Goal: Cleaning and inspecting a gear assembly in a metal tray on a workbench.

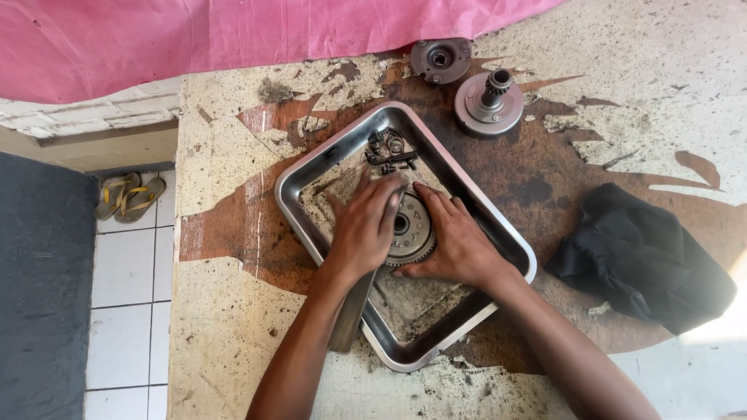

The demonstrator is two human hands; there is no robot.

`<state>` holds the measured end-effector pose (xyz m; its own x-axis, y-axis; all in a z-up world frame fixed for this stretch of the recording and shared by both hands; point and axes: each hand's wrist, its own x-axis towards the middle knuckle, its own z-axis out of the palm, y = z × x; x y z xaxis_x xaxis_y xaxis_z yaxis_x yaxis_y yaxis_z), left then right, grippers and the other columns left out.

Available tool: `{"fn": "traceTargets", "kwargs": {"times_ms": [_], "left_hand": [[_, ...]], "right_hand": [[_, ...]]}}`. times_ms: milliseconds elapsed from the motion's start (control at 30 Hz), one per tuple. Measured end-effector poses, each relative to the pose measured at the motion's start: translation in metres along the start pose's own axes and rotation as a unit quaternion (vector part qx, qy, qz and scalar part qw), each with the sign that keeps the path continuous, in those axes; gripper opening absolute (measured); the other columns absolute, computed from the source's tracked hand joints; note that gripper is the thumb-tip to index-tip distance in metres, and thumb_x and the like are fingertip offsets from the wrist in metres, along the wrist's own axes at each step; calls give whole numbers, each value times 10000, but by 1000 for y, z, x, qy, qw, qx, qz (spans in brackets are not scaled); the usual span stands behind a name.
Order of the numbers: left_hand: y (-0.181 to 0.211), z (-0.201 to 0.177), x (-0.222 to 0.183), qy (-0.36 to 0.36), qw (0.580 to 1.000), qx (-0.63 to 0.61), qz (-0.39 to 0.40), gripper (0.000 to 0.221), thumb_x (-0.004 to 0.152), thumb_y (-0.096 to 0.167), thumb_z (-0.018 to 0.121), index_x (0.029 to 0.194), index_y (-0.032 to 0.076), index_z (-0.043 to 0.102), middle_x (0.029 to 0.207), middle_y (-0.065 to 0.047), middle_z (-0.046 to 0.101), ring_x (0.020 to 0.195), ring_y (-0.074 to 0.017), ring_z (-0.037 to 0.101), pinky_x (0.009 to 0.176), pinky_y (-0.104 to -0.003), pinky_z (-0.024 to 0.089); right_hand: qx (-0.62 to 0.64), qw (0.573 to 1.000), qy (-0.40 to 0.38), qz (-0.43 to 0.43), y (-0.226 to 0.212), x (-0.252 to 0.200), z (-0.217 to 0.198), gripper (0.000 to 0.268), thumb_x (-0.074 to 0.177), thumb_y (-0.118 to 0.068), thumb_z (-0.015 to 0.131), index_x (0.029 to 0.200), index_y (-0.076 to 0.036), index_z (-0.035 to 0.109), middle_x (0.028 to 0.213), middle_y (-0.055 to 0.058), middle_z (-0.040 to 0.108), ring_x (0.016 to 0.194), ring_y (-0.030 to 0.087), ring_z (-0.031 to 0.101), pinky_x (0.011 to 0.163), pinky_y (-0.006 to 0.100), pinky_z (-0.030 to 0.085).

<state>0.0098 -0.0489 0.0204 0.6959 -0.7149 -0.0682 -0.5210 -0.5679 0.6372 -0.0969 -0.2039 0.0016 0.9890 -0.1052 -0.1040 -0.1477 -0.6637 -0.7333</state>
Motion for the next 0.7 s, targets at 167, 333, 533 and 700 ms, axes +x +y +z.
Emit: {"fn": "traceTargets", "kwargs": {"times_ms": [167,333,533,700], "left_hand": [[-5,-12,-30,-6,1000,-4,23,388,1071,235,353,1387,167,568,1471,-121,561,1463,-475,332,970,-948,39],[8,-9,22,-29,999,16,39,434,1084,281,298,1397,160,573,1500,-126,547,1487,-441,319,1022,-921,11],[-3,6,50,-31,995,46,77,405,1099,302,341,1441,222,542,1526,-40,537,1486,-399,360,993,-931,69],[-1,-13,-4,-2,998,1,58,387,1085,233,358,1403,171,569,1483,-115,562,1481,-424,298,1035,-898,5]], "right_hand": [[-10,1000,4,6,-5,0,-4,1369,466,-581,952,1576,-99,313,1467,181,495,1181,527,544,987,615,486],[-43,999,-7,0,-6,1,-7,1358,466,-604,940,1564,-72,344,1465,182,510,1187,510,549,981,562,497],[-30,999,12,-1,3,0,1,1357,446,-625,947,1539,-55,379,1457,194,515,1145,518,553,937,546,513],[-11,1000,2,13,-7,-1,-7,1398,447,-568,961,1583,-66,319,1460,190,519,1166,496,546,954,555,511]]}}
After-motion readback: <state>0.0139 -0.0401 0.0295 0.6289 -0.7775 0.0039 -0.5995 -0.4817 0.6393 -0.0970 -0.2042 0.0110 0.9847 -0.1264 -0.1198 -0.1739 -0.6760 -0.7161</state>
